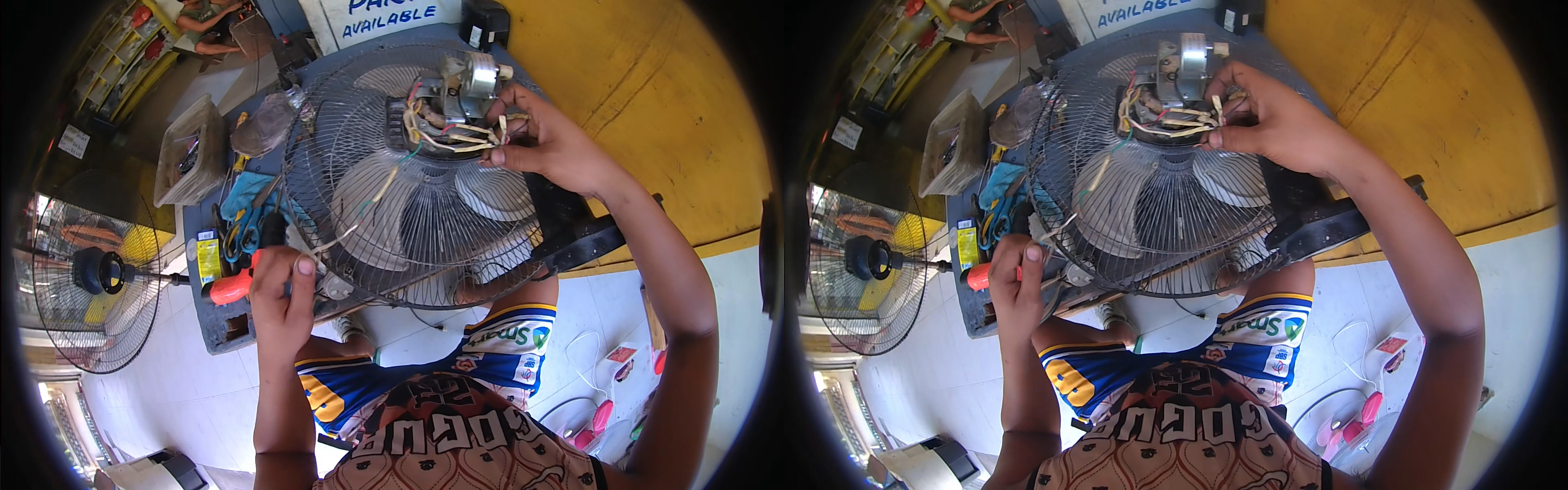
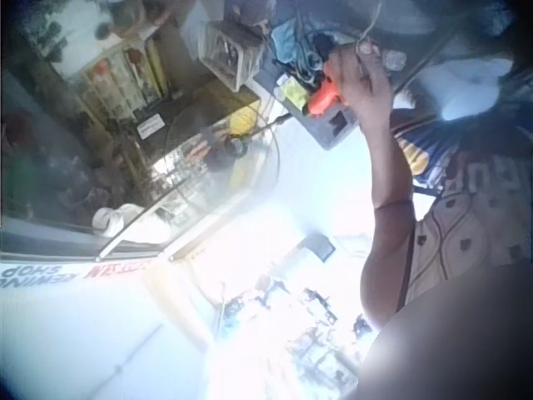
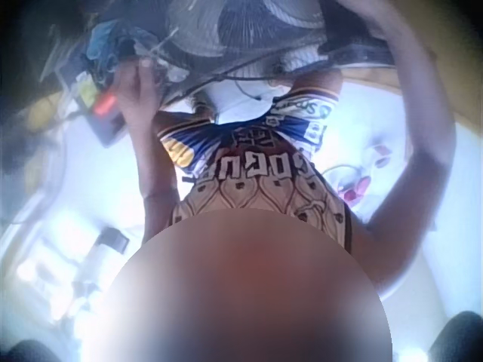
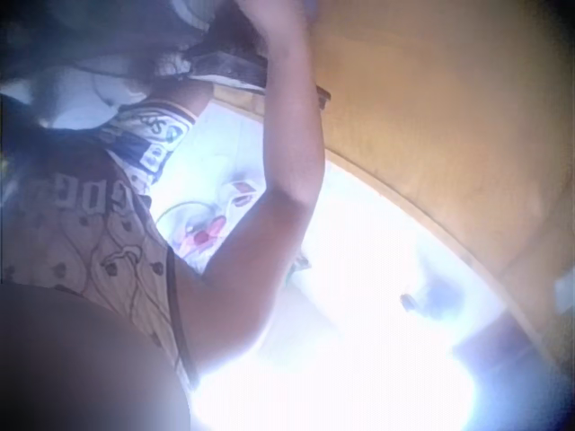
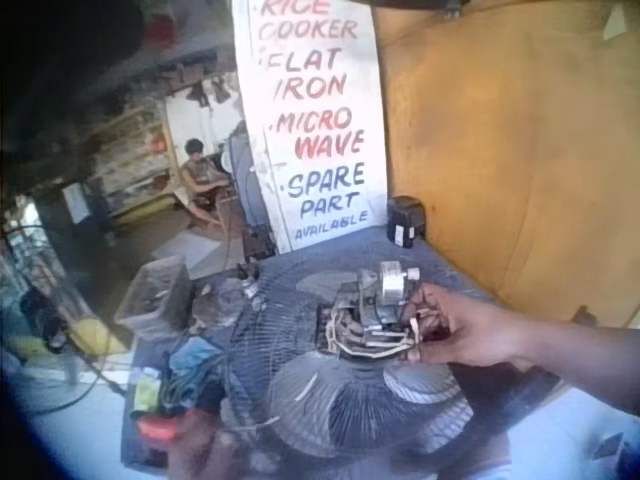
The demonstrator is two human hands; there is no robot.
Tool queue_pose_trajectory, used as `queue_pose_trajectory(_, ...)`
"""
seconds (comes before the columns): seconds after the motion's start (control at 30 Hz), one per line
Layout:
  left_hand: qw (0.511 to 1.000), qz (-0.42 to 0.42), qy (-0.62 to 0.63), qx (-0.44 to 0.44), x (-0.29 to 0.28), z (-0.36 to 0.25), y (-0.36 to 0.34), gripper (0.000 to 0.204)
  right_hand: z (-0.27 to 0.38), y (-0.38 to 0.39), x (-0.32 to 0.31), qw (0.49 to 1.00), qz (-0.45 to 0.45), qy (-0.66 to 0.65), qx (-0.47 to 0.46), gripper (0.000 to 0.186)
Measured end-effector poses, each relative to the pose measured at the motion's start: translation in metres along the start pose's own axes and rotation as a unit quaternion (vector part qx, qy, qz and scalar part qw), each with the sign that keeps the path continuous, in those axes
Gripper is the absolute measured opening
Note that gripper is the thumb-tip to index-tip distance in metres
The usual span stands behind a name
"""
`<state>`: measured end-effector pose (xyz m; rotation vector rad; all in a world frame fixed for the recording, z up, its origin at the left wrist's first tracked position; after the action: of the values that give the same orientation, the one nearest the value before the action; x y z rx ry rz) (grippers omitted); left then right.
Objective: The person repairs a fan by stripping wire insulation with scissors, twisting exposed ends, and connecting them to the motor terminals. They repeatedly strip, twist, and attach wires while working on the fan's internal wiring.
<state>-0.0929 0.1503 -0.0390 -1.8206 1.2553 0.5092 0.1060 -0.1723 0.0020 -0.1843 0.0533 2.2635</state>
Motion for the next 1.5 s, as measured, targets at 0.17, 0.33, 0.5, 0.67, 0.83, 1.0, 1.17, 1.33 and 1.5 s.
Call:
queue_pose_trajectory(0.17,0.991,-0.097,-0.086,-0.021,-0.001,-0.006,-0.009,0.030,0.002,0.002,0.001,1.000,0.019,0.001,-0.006,0.043)
queue_pose_trajectory(0.33,0.982,-0.122,-0.025,0.144,0.012,-0.083,-0.025,0.041,-0.004,-0.001,0.000,0.999,0.037,-0.020,-0.020,0.040)
queue_pose_trajectory(0.5,0.977,-0.081,-0.061,0.189,0.082,-0.146,-0.066,0.020,-0.004,0.000,0.000,0.998,0.048,-0.035,-0.028,0.041)
queue_pose_trajectory(0.67,0.977,-0.083,-0.091,0.175,0.105,-0.155,-0.079,0.016,-0.002,0.002,-0.002,0.998,0.036,0.008,-0.046,0.041)
queue_pose_trajectory(0.83,0.971,-0.097,-0.081,0.203,0.108,-0.152,-0.076,0.010,-0.002,0.000,-0.001,0.997,0.046,0.008,-0.056,0.040)
queue_pose_trajectory(1.0,0.986,-0.075,-0.061,0.136,0.118,-0.143,-0.067,0.012,-0.004,-0.001,-0.003,0.998,0.011,0.052,-0.046,0.043)
queue_pose_trajectory(1.17,0.987,-0.075,-0.043,0.136,0.124,-0.143,-0.057,0.011,-0.005,-0.003,-0.004,0.999,-0.023,0.019,-0.043,0.045)
queue_pose_trajectory(1.33,0.985,-0.092,-0.027,0.144,0.123,-0.140,-0.054,0.011,-0.004,-0.002,-0.001,0.999,-0.011,0.033,-0.031,0.046)
queue_pose_trajectory(1.5,0.987,-0.078,-0.014,0.139,0.117,-0.137,-0.045,0.012,0.018,0.005,0.011,0.989,0.013,0.133,-0.056,0.051)
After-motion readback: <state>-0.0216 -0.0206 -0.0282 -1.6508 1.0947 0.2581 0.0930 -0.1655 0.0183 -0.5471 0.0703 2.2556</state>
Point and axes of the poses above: each hand's wrist, its own y-axis away from the middle knuckle, its own x-axis out of the palm, z = x × y, the point moved 6 cm from there along -y, towards the middle knuckle, and after that the axes turned 13 degrees about -y, right-handed, at the moved point
